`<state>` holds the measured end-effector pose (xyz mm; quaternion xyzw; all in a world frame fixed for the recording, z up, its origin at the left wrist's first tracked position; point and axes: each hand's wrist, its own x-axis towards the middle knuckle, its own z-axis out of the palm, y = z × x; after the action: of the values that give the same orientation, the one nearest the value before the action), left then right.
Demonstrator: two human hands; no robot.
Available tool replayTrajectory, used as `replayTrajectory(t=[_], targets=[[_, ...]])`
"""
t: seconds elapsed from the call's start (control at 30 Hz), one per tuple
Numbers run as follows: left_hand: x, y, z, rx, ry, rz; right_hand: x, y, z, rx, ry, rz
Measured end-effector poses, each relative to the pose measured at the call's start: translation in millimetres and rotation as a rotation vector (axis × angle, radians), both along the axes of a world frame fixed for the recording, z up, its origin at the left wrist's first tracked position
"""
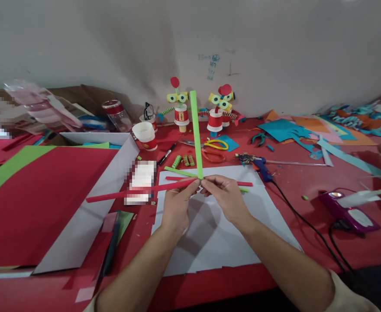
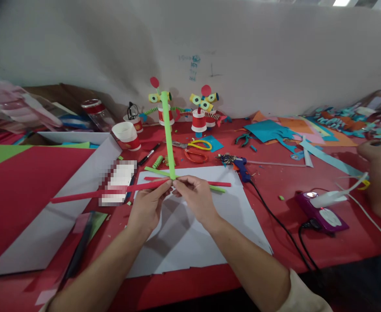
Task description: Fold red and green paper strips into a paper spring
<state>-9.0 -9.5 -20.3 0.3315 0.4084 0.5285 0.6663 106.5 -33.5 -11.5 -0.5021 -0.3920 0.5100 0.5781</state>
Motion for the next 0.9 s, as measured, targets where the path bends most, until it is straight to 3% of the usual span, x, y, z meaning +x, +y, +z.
replayTrajectory(t=[0.2,0.5,0.73,0.9], targets=[[-5.6,2.9,7.4,-0.018,-0.016,-0.146,4.5,1.6,5.4,-0.095,0.116,-0.049],[-5.9,9.1,-1.9,-0.214,-0.105,-0.078,0.7,2.6,4.2,-0.150,0.164,-0.072],[-8.8,12.2,-2.2,-0.188,-0.045,-0.178,-0.8,2.6,-4.1,-0.108,0.129,-0.052],[-12.5,15.0,-0.7,-0.150,0.046,-0.182,2.0,3.9,-9.0,-0.060,0.072,-0.019]])
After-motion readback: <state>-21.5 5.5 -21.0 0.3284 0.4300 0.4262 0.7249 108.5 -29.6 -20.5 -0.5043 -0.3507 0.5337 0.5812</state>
